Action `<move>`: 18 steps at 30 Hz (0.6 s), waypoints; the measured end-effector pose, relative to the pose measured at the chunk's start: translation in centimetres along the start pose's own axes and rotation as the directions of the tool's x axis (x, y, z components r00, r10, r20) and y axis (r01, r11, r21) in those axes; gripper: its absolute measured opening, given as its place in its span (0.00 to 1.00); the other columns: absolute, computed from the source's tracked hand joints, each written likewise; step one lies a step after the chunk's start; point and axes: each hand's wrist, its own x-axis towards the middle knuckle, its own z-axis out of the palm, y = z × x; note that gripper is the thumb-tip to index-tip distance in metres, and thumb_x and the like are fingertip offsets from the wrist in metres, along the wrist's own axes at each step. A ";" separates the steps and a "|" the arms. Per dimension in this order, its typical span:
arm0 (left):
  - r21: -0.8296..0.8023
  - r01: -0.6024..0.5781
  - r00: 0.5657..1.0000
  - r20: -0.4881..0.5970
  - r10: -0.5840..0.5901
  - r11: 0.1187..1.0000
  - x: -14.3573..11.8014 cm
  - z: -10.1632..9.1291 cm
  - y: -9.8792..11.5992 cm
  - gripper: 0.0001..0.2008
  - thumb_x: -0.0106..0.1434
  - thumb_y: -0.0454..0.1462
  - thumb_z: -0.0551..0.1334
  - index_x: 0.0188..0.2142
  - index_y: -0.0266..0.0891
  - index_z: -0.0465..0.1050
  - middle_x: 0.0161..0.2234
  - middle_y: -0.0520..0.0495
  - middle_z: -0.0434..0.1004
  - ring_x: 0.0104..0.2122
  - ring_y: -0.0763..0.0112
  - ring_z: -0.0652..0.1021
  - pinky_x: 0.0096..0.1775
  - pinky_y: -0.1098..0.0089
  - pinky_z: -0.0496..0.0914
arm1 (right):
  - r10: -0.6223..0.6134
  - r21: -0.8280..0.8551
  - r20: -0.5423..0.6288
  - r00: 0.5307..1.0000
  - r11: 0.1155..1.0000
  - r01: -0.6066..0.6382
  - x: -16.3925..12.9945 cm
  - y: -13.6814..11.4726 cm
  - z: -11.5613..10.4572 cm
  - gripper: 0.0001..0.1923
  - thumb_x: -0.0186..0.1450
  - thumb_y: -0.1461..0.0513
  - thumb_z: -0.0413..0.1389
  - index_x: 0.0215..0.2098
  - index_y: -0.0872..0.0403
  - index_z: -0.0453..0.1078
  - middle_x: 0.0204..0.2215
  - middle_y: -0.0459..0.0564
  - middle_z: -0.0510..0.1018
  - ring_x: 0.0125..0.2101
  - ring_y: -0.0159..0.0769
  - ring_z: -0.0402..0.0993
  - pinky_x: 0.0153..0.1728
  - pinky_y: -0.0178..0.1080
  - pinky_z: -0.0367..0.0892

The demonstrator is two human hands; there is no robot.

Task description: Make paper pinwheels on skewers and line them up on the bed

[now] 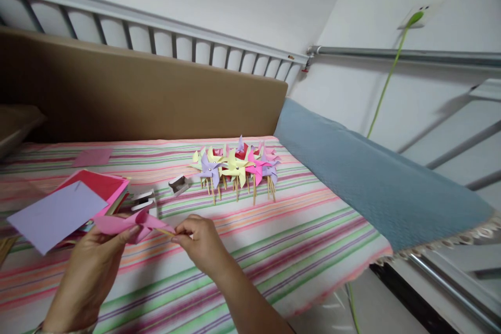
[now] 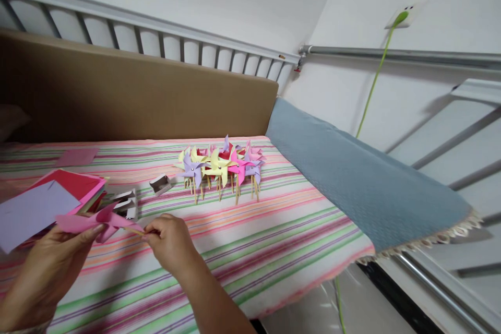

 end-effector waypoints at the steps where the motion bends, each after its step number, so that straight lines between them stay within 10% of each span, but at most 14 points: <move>1: 0.001 0.001 1.000 -0.003 -0.001 1.000 0.0 0.0 0.0 0.11 0.42 0.36 0.72 0.26 0.39 0.75 0.26 0.53 0.78 0.32 0.74 0.75 0.39 0.77 0.72 | 0.003 0.007 0.008 1.000 1.000 -0.003 0.0 0.0 0.1 0.04 0.57 0.66 0.59 0.28 0.51 0.75 0.24 0.42 0.72 0.27 0.29 0.68 0.27 0.30 0.60; 13: -0.005 -0.010 0.999 -0.035 0.010 1.000 0.1 0.1 0.0 0.10 0.43 0.36 0.72 0.27 0.40 0.76 0.25 0.53 0.76 0.30 0.73 0.75 0.37 0.75 0.72 | 0.021 -0.073 0.030 0.999 0.997 -0.019 -0.1 0.3 0.6 0.05 0.55 0.67 0.60 0.27 0.51 0.76 0.24 0.43 0.74 0.26 0.29 0.68 0.28 0.31 0.61; 18: 0.091 -0.041 0.998 -0.046 0.045 0.995 -0.1 1.0 -0.1 0.23 0.41 0.36 0.72 0.40 0.43 0.75 0.40 0.50 0.78 0.42 0.67 0.76 0.42 0.74 0.71 | 0.079 -0.043 -0.044 0.996 0.996 -0.081 0.2 1.9 -0.2 0.04 0.52 0.67 0.61 0.23 0.51 0.75 0.22 0.43 0.72 0.26 0.30 0.68 0.27 0.31 0.60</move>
